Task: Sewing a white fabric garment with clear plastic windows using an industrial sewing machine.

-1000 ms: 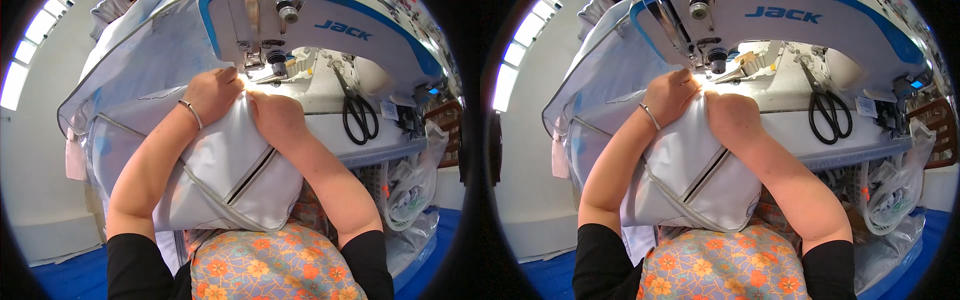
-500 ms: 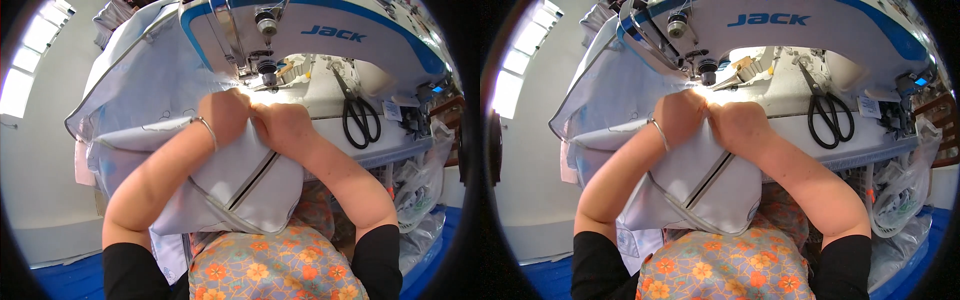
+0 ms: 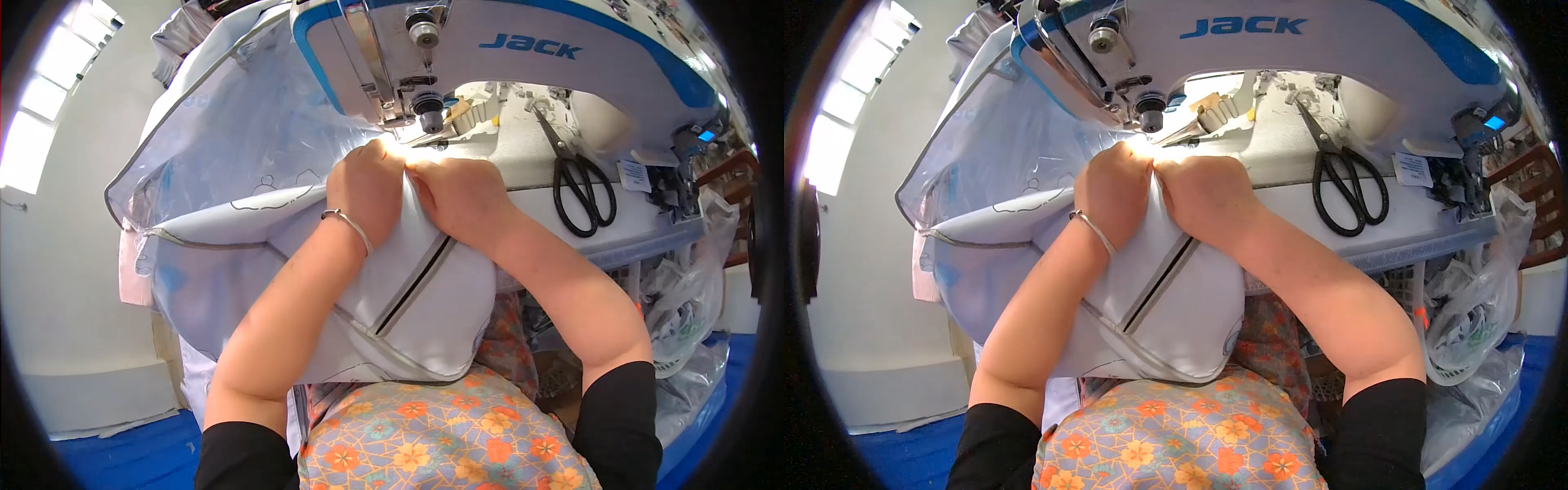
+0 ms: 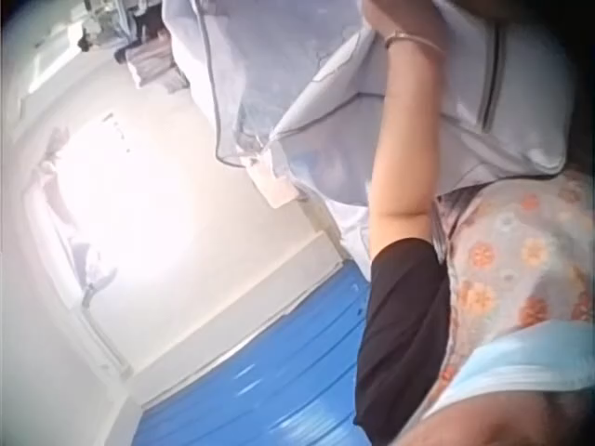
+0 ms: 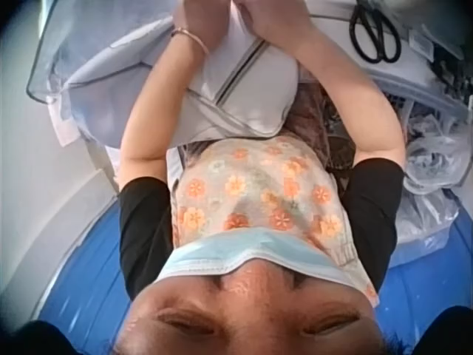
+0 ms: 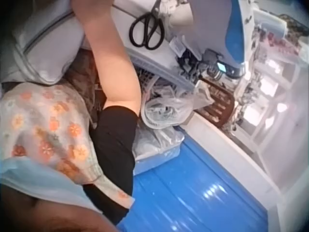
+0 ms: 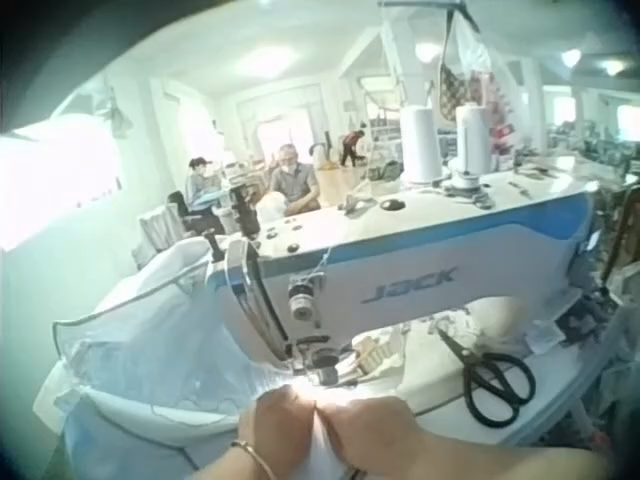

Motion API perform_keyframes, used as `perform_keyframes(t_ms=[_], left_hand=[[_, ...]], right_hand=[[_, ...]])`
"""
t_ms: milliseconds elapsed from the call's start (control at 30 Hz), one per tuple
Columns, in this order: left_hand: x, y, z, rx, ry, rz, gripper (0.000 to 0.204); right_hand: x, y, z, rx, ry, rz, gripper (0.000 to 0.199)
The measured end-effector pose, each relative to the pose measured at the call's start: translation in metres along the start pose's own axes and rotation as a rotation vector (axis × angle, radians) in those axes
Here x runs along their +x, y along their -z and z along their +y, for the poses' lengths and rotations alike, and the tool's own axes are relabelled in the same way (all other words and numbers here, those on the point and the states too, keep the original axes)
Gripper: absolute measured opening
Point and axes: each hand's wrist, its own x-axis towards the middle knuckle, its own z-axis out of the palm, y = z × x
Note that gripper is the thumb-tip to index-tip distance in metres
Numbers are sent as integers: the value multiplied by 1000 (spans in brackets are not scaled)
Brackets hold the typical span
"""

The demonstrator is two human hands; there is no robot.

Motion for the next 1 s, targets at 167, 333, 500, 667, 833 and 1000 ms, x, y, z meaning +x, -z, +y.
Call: perform_keyframes(t_ms=[167,333,500,667,833,1000], left_hand=[[8,18,2,31,-58,-94,11],[8,11,-4,-205,-23,-7,13],[-12,29,-18,-136,-152,-78,17],[-102,86,-39,-191,60,162,39],[-177,74,-109,-40,569,-79,50],[-134,46,-163,-9,443,-67,58]], right_hand=[[-1,8,9,44,103,-80,13],[1,-6,-12,23,-3,-83,7],[4,-10,-16,41,17,-2,8],[4,-7,-7,-67,-47,-64,11],[4,-7,-11,-38,-37,-31,11],[-5,20,-21,653,-576,-118,36]])
